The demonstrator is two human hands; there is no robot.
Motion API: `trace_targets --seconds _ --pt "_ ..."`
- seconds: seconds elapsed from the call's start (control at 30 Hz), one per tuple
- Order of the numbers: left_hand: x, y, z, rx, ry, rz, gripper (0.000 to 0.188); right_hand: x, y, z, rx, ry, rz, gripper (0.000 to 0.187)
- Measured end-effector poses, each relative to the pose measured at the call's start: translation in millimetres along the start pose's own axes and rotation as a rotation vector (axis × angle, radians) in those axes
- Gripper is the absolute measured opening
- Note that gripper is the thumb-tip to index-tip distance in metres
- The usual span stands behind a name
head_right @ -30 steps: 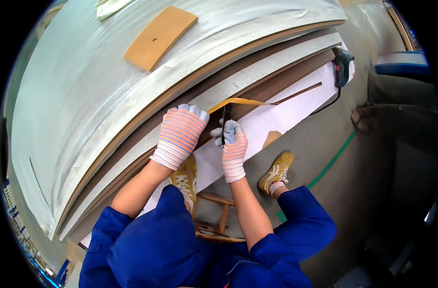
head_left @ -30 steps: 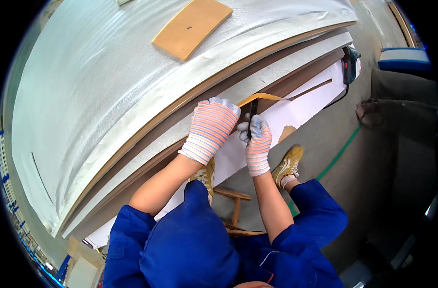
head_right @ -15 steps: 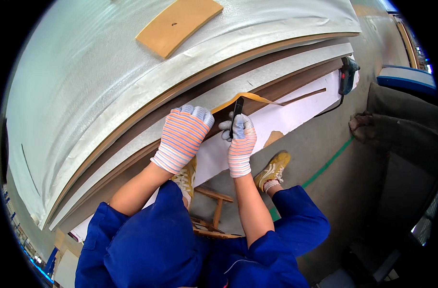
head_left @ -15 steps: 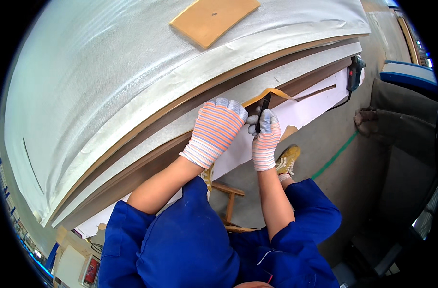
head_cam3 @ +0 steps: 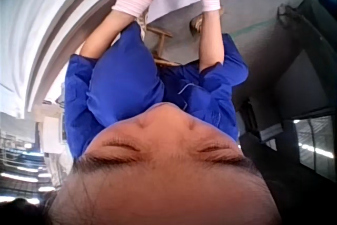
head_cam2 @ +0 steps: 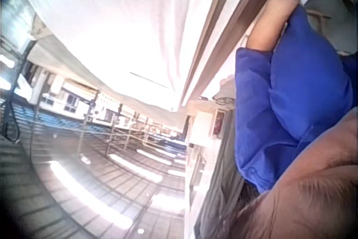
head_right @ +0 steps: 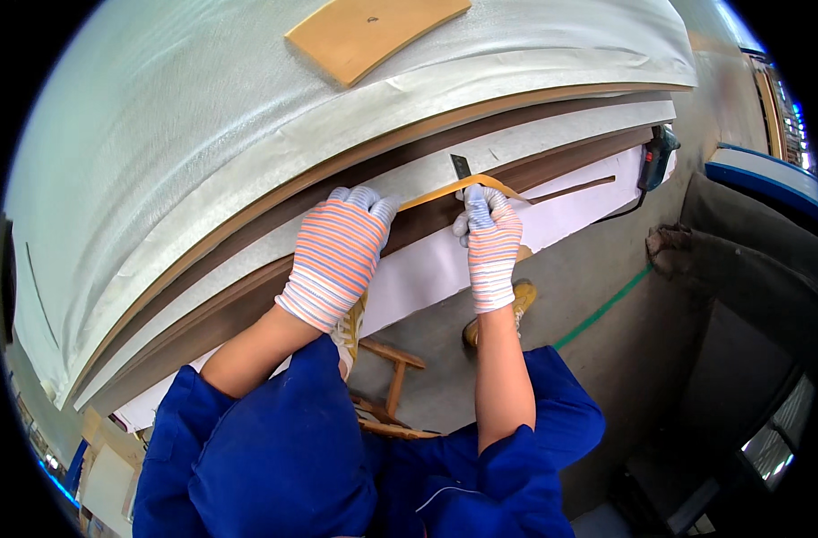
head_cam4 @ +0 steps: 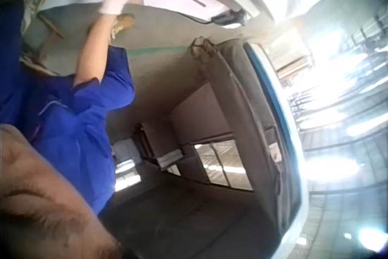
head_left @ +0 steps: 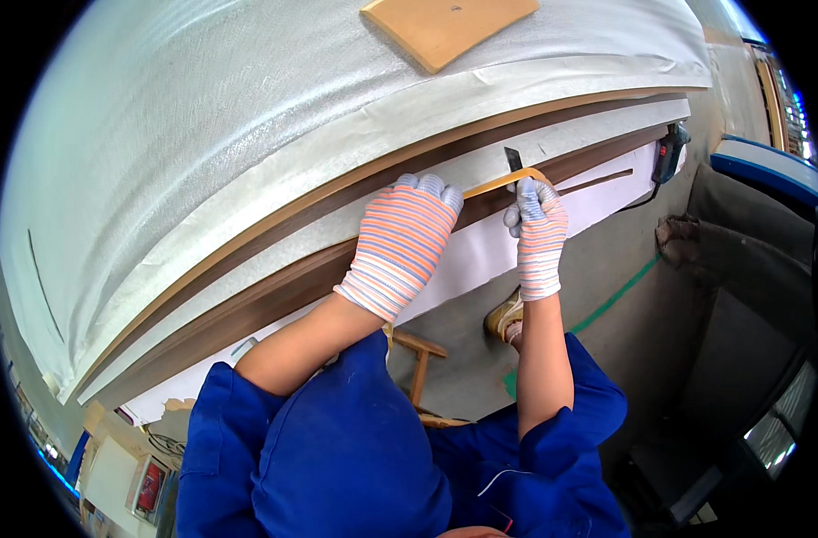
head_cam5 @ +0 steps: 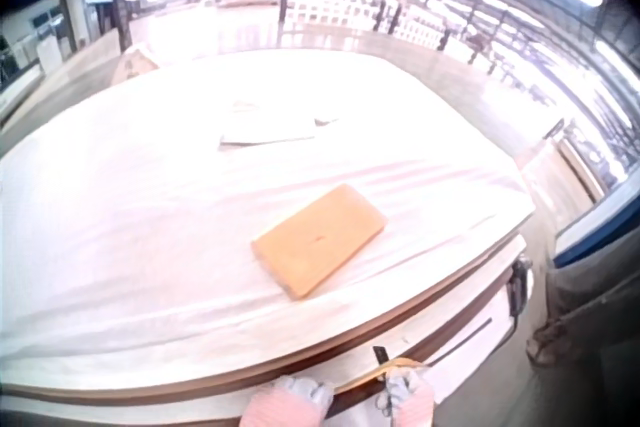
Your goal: The person sits on the floor and uses a heat gun to apply heat to the edges of stacked wooden boards. They then use a utility knife to trim or separate the edges of the boards.
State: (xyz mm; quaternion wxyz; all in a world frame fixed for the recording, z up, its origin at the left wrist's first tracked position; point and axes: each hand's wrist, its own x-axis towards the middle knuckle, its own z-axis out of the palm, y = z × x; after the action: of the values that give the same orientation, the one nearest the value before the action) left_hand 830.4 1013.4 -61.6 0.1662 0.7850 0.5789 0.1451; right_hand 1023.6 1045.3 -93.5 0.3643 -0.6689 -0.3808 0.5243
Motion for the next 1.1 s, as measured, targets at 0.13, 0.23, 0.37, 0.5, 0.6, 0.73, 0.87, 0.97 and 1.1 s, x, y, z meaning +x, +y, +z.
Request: trace_targets --seconds 0.13,0.23,0.37,0.5,0.6,0.73,0.87,0.97,1.1 --pt "-11.3 -4.6 -6.4 -0.001 0.000 -0.139 0.018 -3.3 0.1 4.7 -0.013 0.011 -0.035 0.025" --pt "-14.9 -11.1 -2.1 0.061 0.037 -0.069 0.011 -5.6 1.2 8.6 0.012 0.009 -0.058 0.025" --pt "-21.3 -17.2 10.2 0.058 0.188 0.018 0.012 -3.8 3.0 4.7 0.044 -0.034 -0.039 0.025" --pt "-18.4 -14.0 2.9 0.060 0.129 -0.001 0.012 -4.6 3.3 2.8 -0.015 -0.040 -0.047 0.025" --pt "-18.9 -16.2 7.2 0.064 0.192 0.024 0.012 -7.6 1.8 5.3 0.004 -0.054 -0.029 0.025" --pt "-16.1 -12.8 1.8 0.075 0.078 -0.012 0.013 -15.9 6.3 7.6 0.027 -0.084 -0.019 0.025" --pt "-19.0 -13.7 6.1 0.086 0.147 0.004 0.015 -22.2 9.6 12.2 0.073 -0.109 0.014 0.023" --pt "-17.2 -12.0 4.1 0.074 0.098 -0.013 0.015 -29.0 14.6 16.6 0.097 -0.105 0.017 0.023" --pt "-17.3 -12.2 4.2 0.074 0.097 -0.006 0.015 -41.3 17.1 20.0 0.062 -0.127 0.035 0.023"
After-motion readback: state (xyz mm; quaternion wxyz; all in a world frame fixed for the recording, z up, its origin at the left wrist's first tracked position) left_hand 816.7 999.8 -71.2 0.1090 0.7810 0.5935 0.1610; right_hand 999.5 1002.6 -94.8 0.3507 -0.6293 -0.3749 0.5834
